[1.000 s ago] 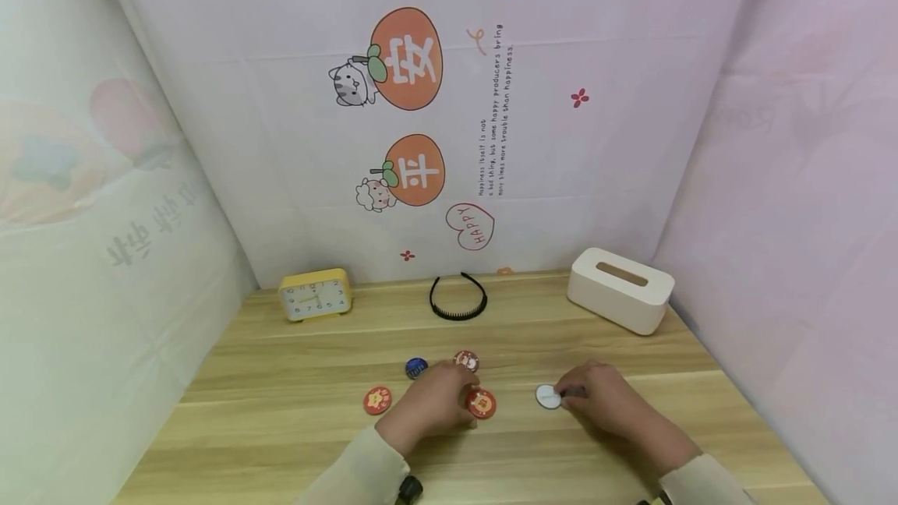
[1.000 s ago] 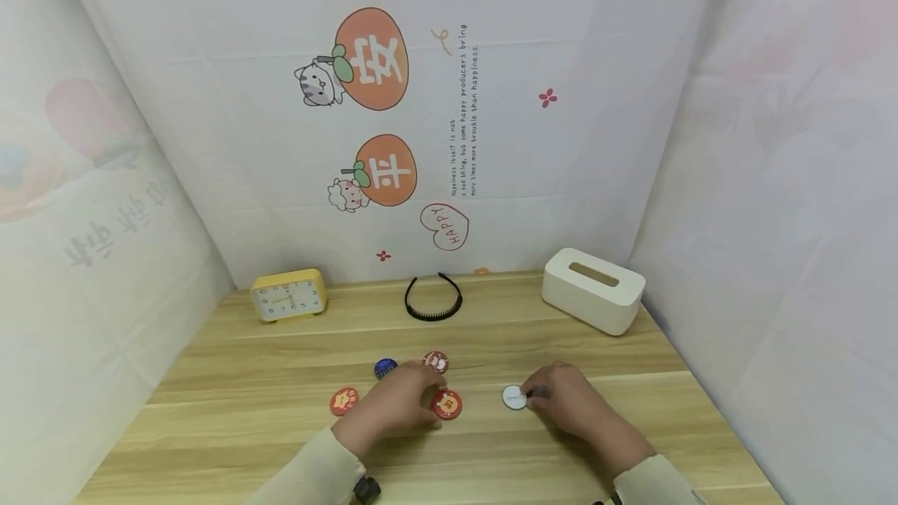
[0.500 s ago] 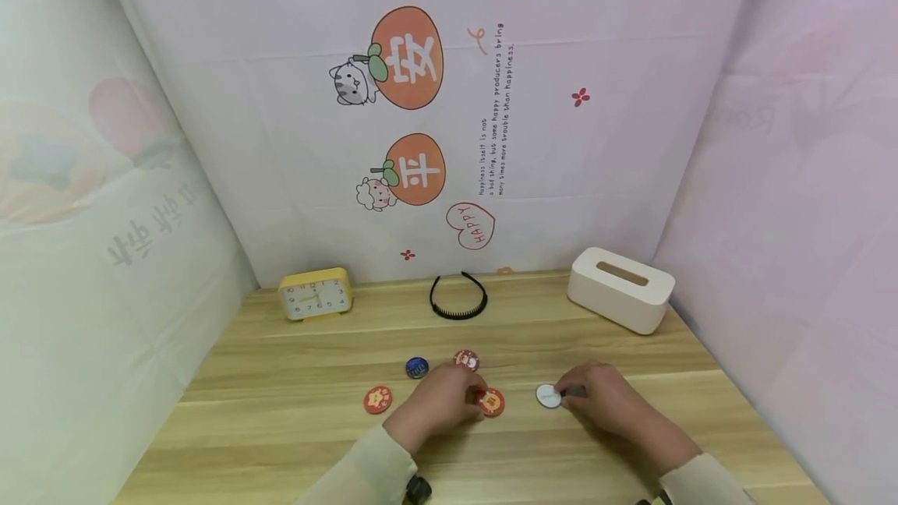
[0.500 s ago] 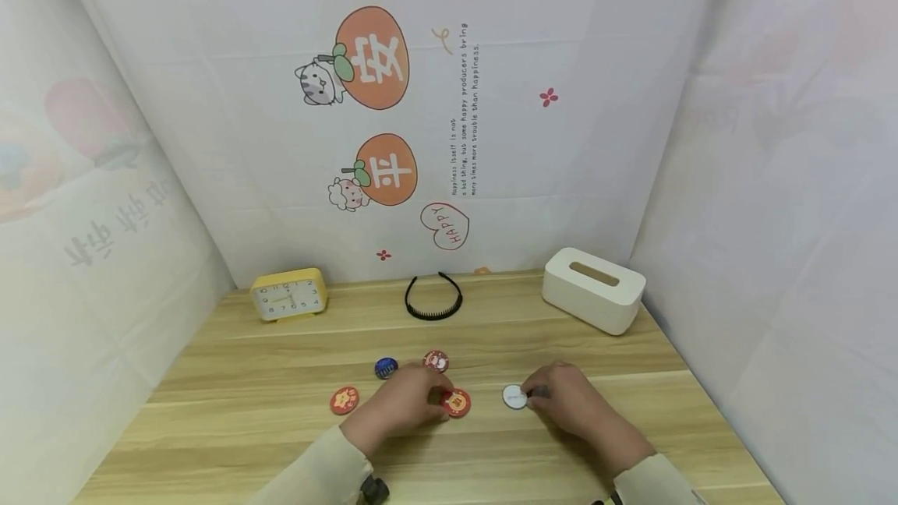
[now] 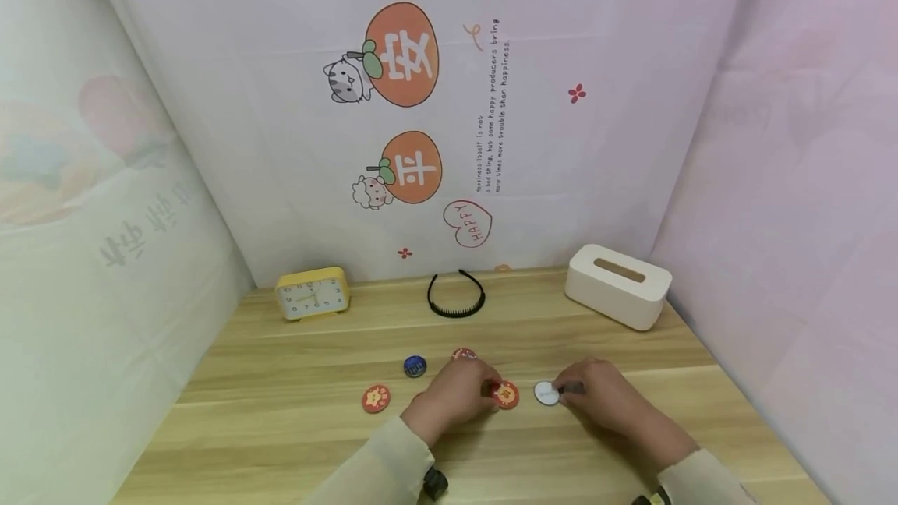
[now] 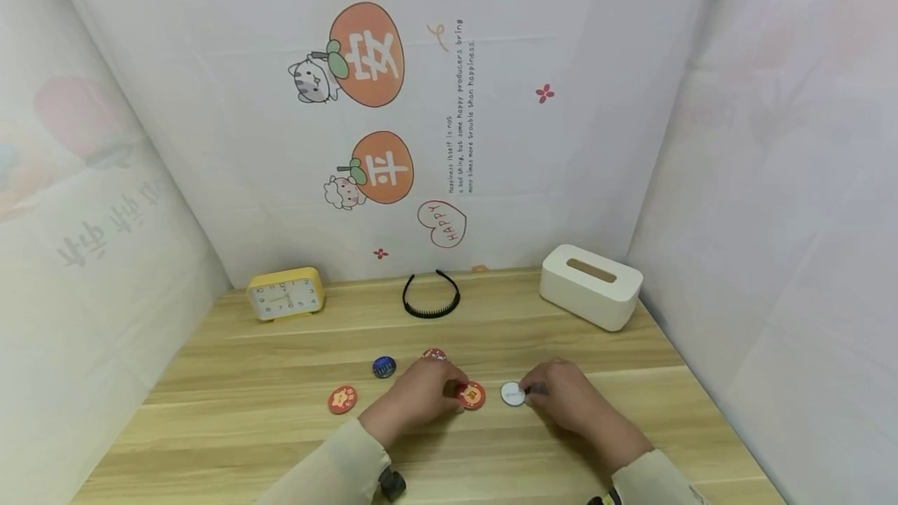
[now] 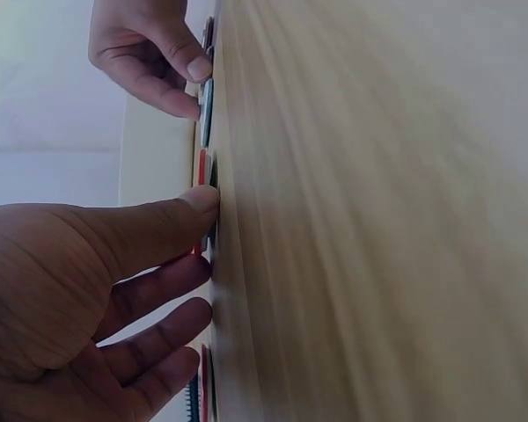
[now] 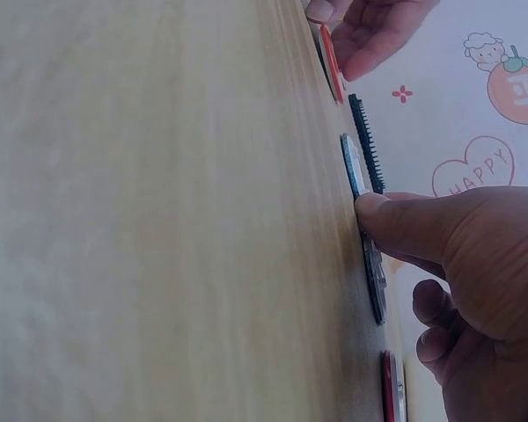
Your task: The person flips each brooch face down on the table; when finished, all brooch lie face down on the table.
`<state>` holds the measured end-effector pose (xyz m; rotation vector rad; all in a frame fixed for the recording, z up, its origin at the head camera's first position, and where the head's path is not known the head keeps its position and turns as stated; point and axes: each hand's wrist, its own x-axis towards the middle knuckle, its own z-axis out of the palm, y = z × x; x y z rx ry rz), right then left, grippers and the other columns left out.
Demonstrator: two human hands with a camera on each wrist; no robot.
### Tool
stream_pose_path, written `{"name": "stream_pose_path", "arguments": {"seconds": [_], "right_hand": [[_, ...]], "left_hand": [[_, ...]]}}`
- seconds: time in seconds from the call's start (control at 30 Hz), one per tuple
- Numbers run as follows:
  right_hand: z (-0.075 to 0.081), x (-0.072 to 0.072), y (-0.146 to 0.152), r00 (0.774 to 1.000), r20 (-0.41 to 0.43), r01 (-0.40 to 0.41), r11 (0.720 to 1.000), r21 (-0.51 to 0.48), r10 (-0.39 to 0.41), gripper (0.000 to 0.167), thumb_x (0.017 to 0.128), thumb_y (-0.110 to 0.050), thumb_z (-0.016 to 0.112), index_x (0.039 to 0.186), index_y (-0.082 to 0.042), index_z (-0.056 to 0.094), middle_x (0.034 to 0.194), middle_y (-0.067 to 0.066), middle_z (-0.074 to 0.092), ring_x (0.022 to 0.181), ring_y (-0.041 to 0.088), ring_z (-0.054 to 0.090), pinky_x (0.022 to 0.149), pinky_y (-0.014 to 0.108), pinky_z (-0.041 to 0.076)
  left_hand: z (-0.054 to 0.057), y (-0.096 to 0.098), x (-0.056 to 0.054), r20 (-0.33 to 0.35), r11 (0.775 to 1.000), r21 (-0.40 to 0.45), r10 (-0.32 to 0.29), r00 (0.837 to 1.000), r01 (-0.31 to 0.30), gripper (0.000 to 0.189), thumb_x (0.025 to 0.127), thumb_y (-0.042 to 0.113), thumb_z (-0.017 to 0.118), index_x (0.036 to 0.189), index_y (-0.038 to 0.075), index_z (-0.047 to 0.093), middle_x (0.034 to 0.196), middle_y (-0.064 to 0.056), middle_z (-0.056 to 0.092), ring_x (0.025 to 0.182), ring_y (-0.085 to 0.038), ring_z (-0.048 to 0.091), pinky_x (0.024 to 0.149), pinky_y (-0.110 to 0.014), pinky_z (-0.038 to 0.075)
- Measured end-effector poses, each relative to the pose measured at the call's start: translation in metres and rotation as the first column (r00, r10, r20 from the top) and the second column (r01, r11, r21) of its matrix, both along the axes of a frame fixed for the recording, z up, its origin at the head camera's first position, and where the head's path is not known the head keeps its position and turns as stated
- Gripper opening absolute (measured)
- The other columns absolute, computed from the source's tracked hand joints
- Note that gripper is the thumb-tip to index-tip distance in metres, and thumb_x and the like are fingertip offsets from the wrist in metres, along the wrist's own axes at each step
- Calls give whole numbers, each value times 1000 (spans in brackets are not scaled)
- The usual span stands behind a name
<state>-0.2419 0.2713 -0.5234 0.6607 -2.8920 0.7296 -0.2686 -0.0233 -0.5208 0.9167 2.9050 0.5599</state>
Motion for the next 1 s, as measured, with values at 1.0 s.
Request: {"name": "stream_pose_path", "arguments": {"seconds": [1.0], "right_hand": [[9,-4,-45,993,43,-111,992,-52,113,22,90,-9,87,107,-23,85,108,-10,79,98,17,61,85,32,55]], "left_hand": [[5,14,2,17,1000,20,-19,1000,18,29,91,28,91,119,22,84,113,11,81,106,-6,72,97,-28,58]]}}
